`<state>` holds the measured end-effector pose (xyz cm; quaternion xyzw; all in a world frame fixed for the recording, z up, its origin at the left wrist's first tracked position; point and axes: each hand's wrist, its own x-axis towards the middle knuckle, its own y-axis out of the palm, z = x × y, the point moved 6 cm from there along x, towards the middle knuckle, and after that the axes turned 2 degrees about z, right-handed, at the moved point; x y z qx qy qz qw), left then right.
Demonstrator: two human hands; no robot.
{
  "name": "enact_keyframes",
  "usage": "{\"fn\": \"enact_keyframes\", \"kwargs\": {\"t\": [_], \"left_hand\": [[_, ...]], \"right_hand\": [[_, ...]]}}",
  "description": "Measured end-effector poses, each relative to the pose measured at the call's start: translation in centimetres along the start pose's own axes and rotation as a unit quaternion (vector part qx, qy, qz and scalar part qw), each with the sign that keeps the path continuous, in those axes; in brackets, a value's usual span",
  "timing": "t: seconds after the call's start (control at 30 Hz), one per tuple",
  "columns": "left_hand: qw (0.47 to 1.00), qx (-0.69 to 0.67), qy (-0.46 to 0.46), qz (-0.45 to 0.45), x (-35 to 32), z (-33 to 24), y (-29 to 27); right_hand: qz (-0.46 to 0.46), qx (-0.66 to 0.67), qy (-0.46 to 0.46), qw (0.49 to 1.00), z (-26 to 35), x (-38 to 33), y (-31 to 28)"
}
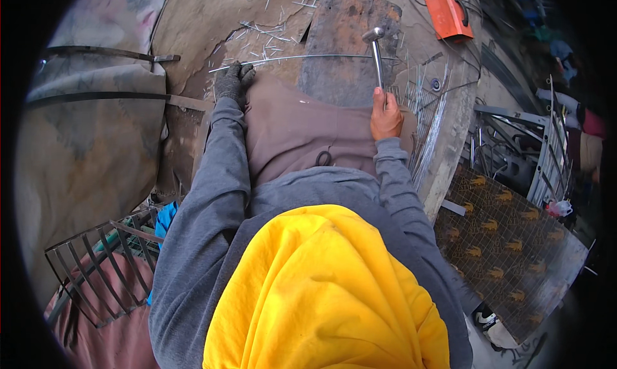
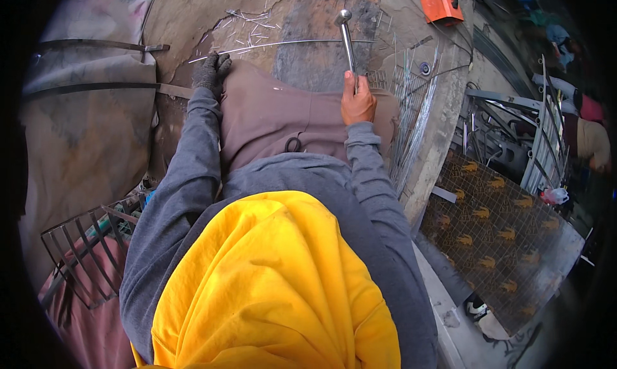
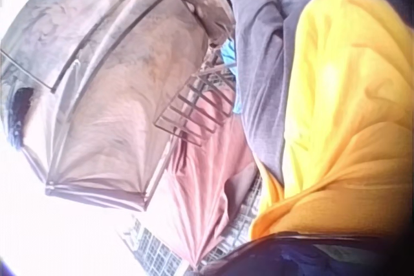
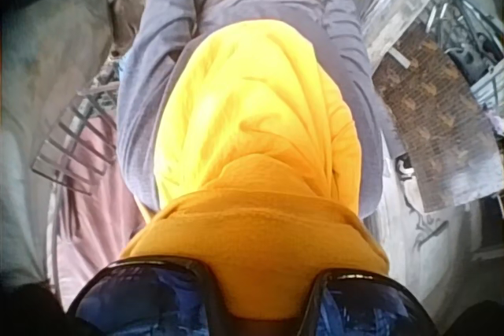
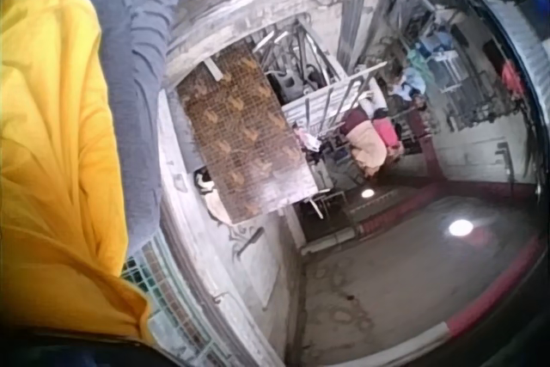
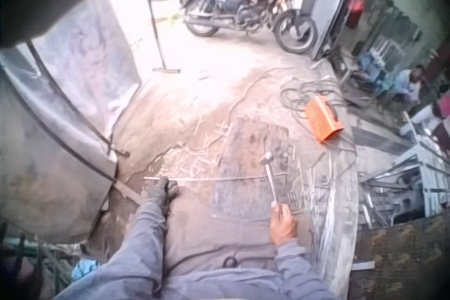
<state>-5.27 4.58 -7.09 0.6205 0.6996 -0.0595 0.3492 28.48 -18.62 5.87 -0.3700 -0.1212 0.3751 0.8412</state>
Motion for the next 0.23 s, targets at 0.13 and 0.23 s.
{"fn": "enact_keyframes", "kwargs": {"t": [0.13, 0.23], "left_hand": [[1.000, -0.004, -0.019, 0.012, 1.2, 1.0, -0.4], [0.998, -0.046, -0.030, -0.002, 0.5, 0.7, -0.1]], "right_hand": [[0.059, -0.080, 0.020, 0.995, -2.3, 0.6, 2.2], [0.063, -0.067, 0.050, 0.995, -2.4, 0.2, 2.3]]}}
